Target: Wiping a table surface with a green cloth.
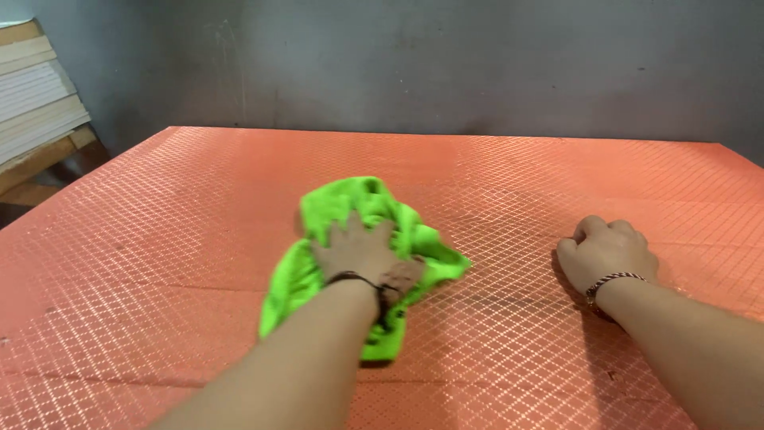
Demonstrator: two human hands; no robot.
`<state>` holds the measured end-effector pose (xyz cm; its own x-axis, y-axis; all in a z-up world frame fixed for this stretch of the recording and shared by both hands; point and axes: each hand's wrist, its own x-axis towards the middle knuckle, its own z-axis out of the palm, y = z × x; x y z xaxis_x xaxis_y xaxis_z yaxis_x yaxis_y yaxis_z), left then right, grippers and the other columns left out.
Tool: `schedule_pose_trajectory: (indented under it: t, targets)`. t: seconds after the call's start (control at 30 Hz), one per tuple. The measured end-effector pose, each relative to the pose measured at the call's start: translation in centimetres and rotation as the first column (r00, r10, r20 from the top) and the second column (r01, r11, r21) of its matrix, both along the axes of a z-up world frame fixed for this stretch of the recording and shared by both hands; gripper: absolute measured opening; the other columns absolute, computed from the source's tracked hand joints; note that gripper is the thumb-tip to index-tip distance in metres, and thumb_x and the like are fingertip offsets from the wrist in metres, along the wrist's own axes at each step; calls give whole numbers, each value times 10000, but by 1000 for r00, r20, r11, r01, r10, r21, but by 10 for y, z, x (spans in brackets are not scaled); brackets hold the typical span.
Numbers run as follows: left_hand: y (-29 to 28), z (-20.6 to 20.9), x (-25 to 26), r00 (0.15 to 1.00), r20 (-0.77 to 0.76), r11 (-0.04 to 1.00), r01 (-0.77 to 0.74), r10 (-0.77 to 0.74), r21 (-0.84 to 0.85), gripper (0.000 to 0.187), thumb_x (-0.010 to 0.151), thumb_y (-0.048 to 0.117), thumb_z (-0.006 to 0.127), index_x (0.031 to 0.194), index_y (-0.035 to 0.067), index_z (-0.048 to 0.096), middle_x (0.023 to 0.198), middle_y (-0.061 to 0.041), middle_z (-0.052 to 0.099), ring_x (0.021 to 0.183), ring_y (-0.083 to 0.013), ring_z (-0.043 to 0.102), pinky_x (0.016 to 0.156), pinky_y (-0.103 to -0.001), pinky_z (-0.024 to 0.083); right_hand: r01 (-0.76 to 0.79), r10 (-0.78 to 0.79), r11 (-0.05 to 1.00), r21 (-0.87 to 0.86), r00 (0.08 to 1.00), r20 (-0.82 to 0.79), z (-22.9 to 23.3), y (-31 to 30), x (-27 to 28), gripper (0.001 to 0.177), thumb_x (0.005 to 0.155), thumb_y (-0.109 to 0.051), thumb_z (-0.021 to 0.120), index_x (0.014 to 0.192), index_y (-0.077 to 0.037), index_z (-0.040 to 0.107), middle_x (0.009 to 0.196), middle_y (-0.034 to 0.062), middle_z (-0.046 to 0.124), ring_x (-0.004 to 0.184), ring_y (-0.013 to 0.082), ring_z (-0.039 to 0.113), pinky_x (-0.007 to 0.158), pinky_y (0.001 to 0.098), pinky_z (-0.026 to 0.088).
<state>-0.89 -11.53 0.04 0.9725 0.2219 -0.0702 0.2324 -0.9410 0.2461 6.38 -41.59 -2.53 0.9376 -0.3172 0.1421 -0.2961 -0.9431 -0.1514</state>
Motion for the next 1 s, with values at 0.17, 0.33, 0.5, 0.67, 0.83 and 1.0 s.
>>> schedule_pose_trajectory:
  t: [0.17,0.33,0.5,0.67,0.83,1.0]
  targets:
    - [-80,-2,5,963,30,962,267,-266,-49,754,776,755,660,1427,395,534,1685,-93,221,1543,-394,208,1231,-670,114,-16,16,1000,-3,999,34,-6,-6,5,410,927,-413,579,1258,-202,696,1344,120,615,1310,311,544,1042,515,499]
    - [-127,-3,8,878,49,874,479,-476,-88,774,736,705,703,1435,413,546,1654,-101,288,1534,-381,239,1239,-651,126,-20,20,1000,8,999,42,-18,-21,21,433,896,-502,654,1233,-234,707,1324,109,626,1293,309,565,1029,515,514]
    - [-117,-3,30,848,54,842,529,-526,-103,763,772,675,663,1470,416,496,1649,-101,270,1542,-329,203,1235,-626,118,-28,28,1000,0,994,102,-22,-21,22,391,878,-492,677,1172,-238,724,1274,105,630,1272,325,559,1006,530,507]
    - [-105,-5,47,879,90,875,476,-468,-94,738,777,636,672,1460,408,510,1653,-79,273,1545,-299,211,1241,-605,138,-36,35,999,6,993,116,-15,-14,8,354,887,-440,646,1149,-220,733,1261,109,636,1262,313,568,1031,505,499]
    - [-85,-12,70,916,113,914,395,-384,-95,708,799,644,667,1444,385,531,1638,-81,306,1535,-303,238,1245,-604,142,-41,38,999,25,993,107,-4,-3,-1,351,906,-419,617,1149,-191,726,1262,115,632,1260,308,564,1052,493,481]
    - [-47,-16,90,950,129,953,296,-286,-64,676,807,680,650,1409,384,561,1628,-71,329,1509,-299,303,1228,-622,199,-2,1,1000,29,1000,30,-1,-1,1,375,930,-411,575,1203,-191,707,1297,100,612,1285,289,545,1037,497,493]
